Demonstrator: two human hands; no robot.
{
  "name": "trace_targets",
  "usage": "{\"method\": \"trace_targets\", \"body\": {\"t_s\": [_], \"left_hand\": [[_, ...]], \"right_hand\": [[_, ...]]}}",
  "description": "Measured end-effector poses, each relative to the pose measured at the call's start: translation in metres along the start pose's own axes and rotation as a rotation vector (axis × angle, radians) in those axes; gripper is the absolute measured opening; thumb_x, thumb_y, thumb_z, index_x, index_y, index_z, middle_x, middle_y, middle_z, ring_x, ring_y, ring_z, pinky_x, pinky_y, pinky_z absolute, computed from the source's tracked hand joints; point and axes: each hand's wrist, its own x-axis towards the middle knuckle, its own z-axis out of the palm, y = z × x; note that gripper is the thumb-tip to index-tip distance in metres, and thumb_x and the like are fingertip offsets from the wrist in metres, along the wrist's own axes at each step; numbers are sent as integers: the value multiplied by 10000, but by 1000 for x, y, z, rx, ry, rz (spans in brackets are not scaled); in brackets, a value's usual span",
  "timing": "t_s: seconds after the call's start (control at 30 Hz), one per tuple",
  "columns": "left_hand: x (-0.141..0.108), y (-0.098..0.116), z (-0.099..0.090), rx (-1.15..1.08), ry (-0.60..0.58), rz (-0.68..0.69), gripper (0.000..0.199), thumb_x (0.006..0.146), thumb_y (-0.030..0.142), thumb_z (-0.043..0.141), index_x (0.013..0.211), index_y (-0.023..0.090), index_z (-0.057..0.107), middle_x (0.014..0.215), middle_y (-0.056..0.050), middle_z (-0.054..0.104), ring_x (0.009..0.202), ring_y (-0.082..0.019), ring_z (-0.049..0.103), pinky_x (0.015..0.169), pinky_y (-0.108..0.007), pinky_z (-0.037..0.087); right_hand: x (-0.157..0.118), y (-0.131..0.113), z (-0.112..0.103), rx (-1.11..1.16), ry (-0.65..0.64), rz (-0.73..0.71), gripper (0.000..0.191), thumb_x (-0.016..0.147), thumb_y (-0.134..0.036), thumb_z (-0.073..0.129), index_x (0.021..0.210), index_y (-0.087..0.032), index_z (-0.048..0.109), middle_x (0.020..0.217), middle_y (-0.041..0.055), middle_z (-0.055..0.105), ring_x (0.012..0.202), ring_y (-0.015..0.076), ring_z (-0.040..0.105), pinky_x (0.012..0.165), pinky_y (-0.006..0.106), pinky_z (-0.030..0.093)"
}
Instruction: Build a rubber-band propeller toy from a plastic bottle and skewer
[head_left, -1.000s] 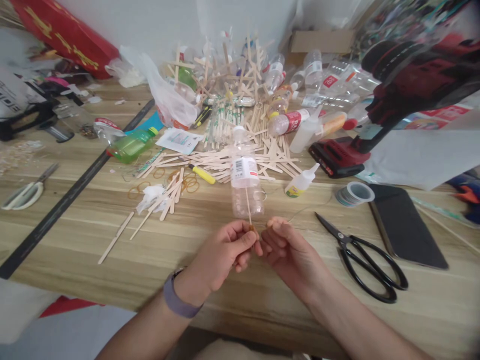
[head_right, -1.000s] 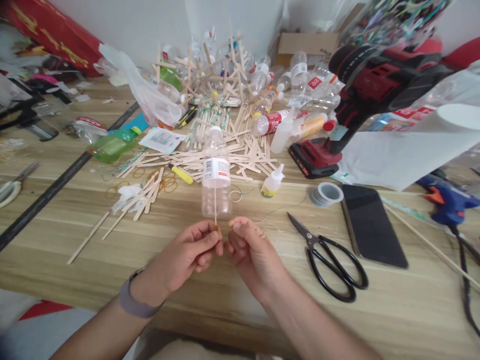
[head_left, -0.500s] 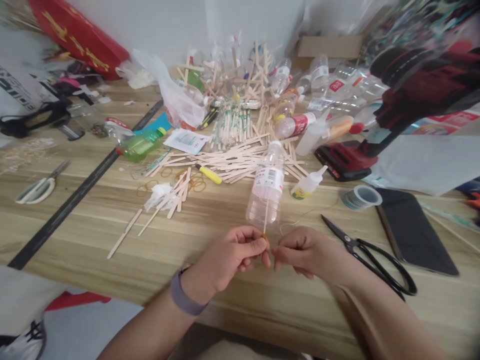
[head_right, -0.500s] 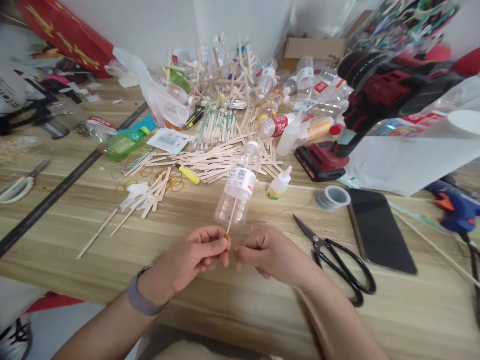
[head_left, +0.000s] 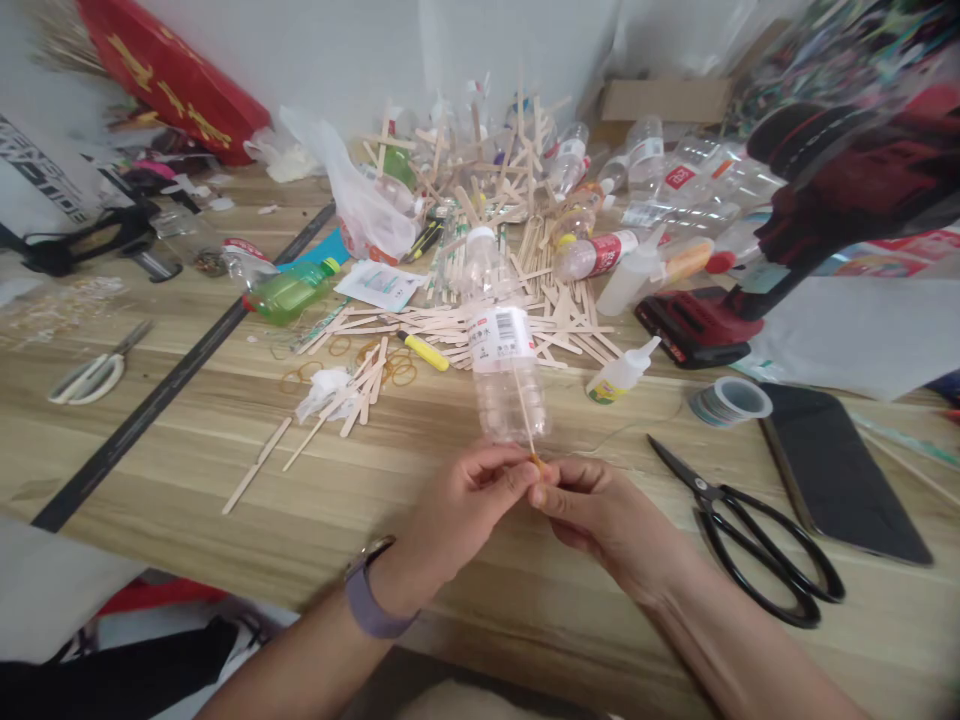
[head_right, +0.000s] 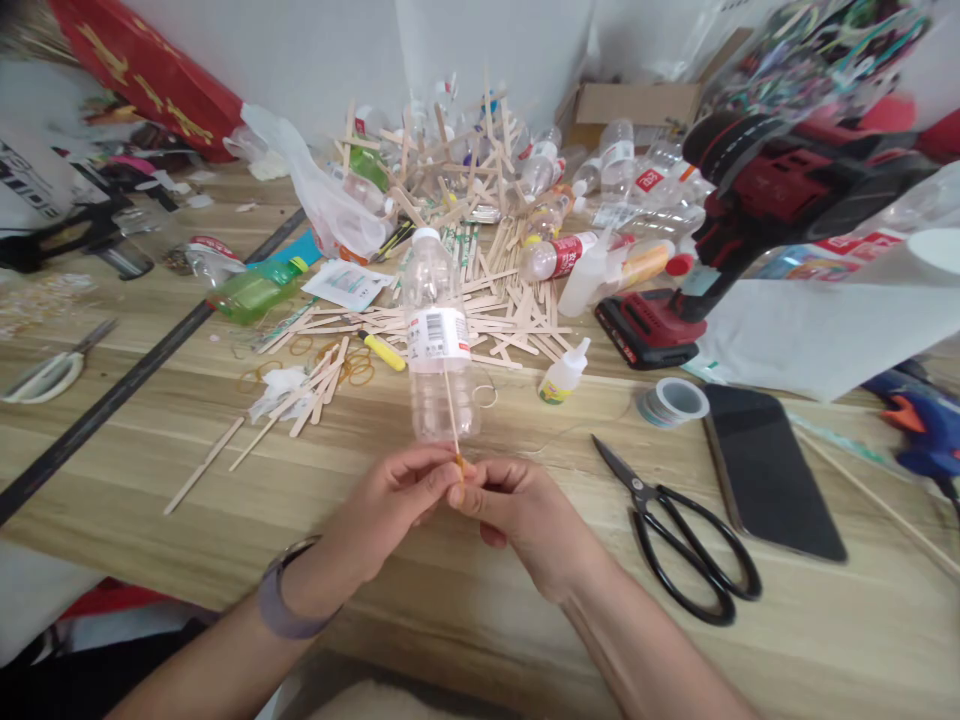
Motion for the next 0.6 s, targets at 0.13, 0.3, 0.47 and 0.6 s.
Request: {"method": "trace_targets", "body": {"t_s": [0.13,0.3,0.47,0.6], "left_hand": [[-6,0,3,549,29,320,268,963,308,478,1134,211,659,1166,-96,649,1038,-209,599,861,-329,476],[-6,-3,3,983,106,448,176,944,256,490,994,194,646,963,-93,666,873,-227,621,735,-335,476],[-4,4,-1,607,126,340,49,844,179,588,801,194,570,838,-19,600,657,-125,530,598,-241,423],[-3,7,-1,228,138,273,126,826,184,598,732,198,516,885,-12,602,631,-94,511,561,-210,420]], "right_hand": [[0,-1,0,87,122,-99,364,527,-407,924,545,-166,651,493,-56,432,426,38,275,392,210,153],[1,3,3,174,156,-135,345,560,-410,915,571,-162,676,546,-38,475,454,42,289,400,197,212],[0,10,8,310,105,-94,292,566,-348,922,583,-168,692,597,-22,505,507,56,332,449,176,330],[-3,13,13,368,60,-57,284,580,-332,918,581,-174,682,611,-25,488,527,66,343,460,172,365]]}}
